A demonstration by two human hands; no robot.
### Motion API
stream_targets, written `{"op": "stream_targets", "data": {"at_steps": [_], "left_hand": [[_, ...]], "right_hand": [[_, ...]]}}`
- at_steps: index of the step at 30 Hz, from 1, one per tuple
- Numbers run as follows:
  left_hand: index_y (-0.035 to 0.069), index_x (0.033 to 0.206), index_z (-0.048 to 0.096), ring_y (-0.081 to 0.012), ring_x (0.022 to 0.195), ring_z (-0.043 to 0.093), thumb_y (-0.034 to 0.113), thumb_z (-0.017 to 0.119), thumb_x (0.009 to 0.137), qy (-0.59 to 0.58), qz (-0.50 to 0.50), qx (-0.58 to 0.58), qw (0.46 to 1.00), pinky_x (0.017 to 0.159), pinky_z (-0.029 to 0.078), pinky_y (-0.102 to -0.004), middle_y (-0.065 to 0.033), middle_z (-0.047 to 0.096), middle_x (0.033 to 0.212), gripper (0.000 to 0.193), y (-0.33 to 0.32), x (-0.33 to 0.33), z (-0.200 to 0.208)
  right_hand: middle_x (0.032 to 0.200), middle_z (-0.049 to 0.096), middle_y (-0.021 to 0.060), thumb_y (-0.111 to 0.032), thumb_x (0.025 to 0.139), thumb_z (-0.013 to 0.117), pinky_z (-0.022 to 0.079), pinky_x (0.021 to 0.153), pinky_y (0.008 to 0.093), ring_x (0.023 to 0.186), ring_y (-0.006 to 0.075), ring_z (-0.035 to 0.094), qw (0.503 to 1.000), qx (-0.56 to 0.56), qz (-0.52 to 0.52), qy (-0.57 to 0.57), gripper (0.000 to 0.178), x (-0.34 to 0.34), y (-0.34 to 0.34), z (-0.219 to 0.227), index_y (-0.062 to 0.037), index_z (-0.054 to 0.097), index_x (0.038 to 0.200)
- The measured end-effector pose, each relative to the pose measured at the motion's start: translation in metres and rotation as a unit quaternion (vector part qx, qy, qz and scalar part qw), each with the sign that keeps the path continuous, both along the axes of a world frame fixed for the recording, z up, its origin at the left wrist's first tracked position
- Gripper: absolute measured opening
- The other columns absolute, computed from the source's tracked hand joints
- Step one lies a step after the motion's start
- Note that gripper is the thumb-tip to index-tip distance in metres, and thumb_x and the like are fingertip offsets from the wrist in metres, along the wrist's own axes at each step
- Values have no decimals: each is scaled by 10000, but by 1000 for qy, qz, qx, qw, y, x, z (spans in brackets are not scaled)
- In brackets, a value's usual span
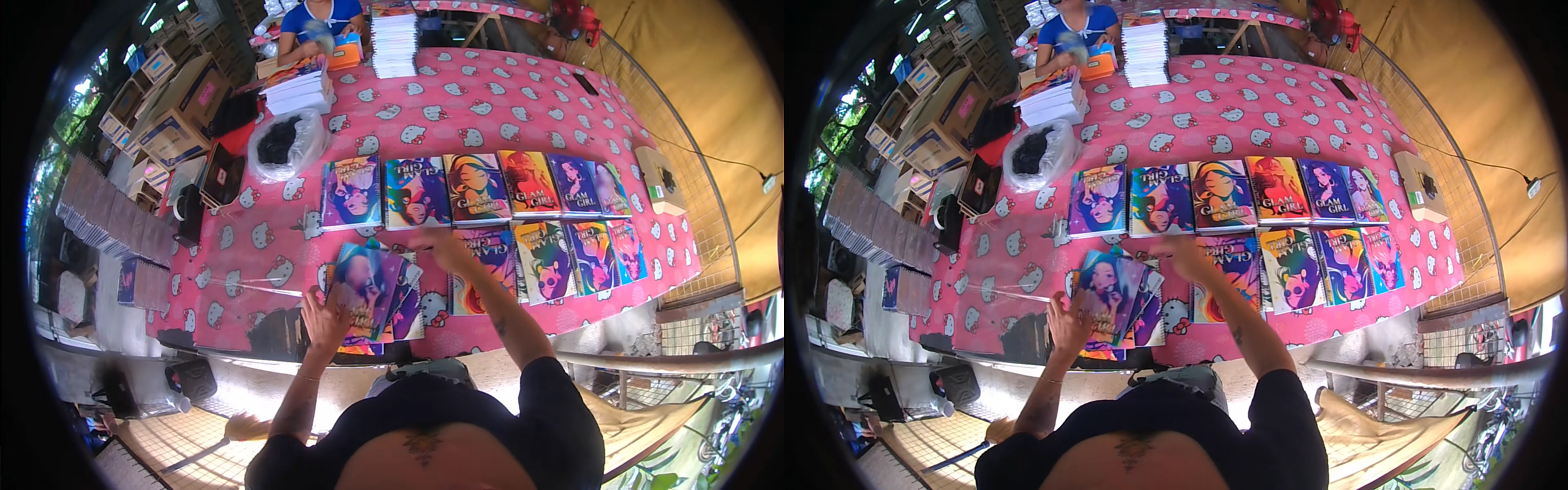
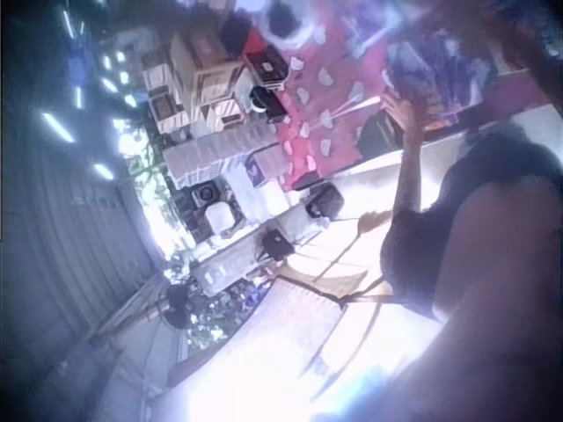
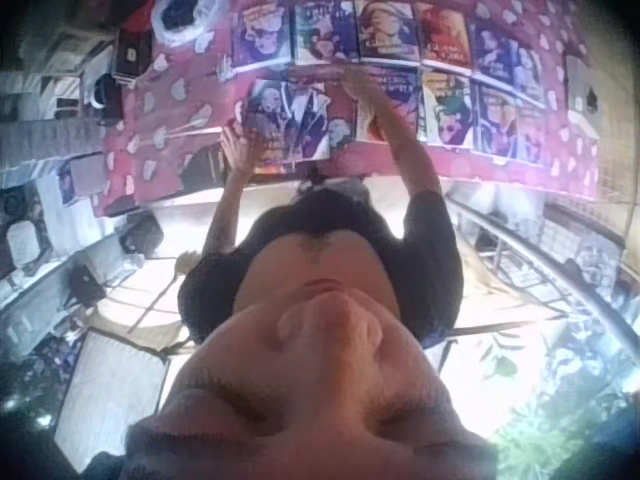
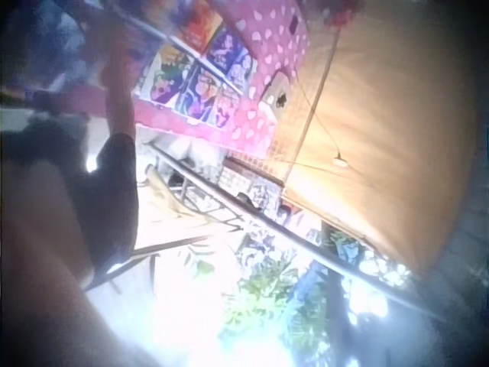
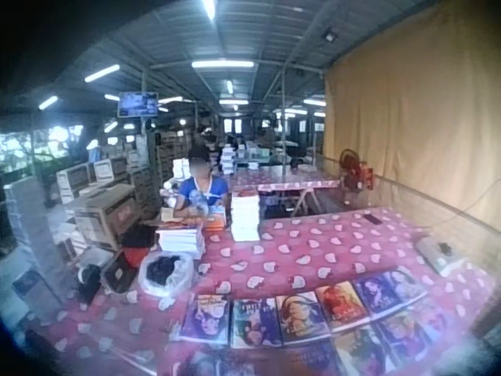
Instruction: The person sorts colored notebooks into a stack, places the stack into a plastic bag, and seals the bag using a tape dispenser.
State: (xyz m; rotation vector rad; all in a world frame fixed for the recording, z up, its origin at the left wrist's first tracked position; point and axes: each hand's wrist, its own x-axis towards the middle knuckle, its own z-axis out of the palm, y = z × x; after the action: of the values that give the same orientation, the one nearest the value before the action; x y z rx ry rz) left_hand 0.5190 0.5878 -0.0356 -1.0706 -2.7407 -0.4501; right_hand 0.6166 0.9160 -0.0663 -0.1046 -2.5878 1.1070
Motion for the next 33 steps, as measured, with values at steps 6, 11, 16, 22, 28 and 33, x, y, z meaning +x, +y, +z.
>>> {"op": "stream_targets", "data": {"at_steps": [6, 11, 16, 22, 28, 33], "left_hand": [[38, 1202, 609, -397, 1025, 578, 64, 670, 783, -36, -94, 248, 964, 863, 484, -466, -218, 570, 1144, 424, 138, 17, 50], [-9, 1102, 596, -377, 1004, 623, 316, 679, 859, -133, -66, 78, 986, 801, 537, -474, -243, 588, 1130, 414, 344, 32, 0], [-12, 1074, 586, -255, 942, 653, 206, 732, 801, -453, -4, 191, 871, 802, 544, -438, -163, 637, 1069, 378, 347, -30, -1], [33, 1299, 533, -172, 965, 623, 1, 619, 795, -530, -98, 513, 668, 851, 489, -287, -126, 637, 1155, 513, 204, -77, 105], [38, 1373, 526, -138, 1045, 570, -8, 473, 750, -470, -120, 378, 789, 932, 459, -273, -41, 600, 1213, 627, 38, -77, 76], [97, 1299, 568, -346, 1071, 602, 286, 748, 783, 97, -103, 61, 988, 945, 473, -423, -192, 646, 1095, 578, 2, -10, 6]], "right_hand": [[1098, 635, 198, -160, 851, 616, 525, 842, 457, 993, 380, 635, 882, 214, -399, -129, 422, 34, 165, 18, -62, 528, 1252], [1098, 637, 217, -194, 836, 651, 547, 759, 450, 970, 385, 642, 873, 277, -332, -225, 487, 56, 218, 2, -54, 519, 1283], [1118, 639, 187, -28, 812, 610, 536, 742, 372, 921, 295, 661, 939, -85, -322, 79, 499, 84, 197, 72, -12, 530, 1305], [993, 592, 112, 54, 781, 635, 488, 774, 305, 858, 220, 587, 940, -28, -266, 212, 458, 125, 18, 87, -59, 628, 1225], [1248, 502, 164, 46, 775, 605, 472, 915, 356, 1084, 294, 562, 969, 242, -31, 32, 495, 79, -107, 15, -149, 645, 1229], [1403, 397, 195, -105, 896, 601, 351, 1079, 386, 1283, 330, 433, 947, -218, -229, 56, 523, 57, -142, -16, -53, 442, 1392]]}}
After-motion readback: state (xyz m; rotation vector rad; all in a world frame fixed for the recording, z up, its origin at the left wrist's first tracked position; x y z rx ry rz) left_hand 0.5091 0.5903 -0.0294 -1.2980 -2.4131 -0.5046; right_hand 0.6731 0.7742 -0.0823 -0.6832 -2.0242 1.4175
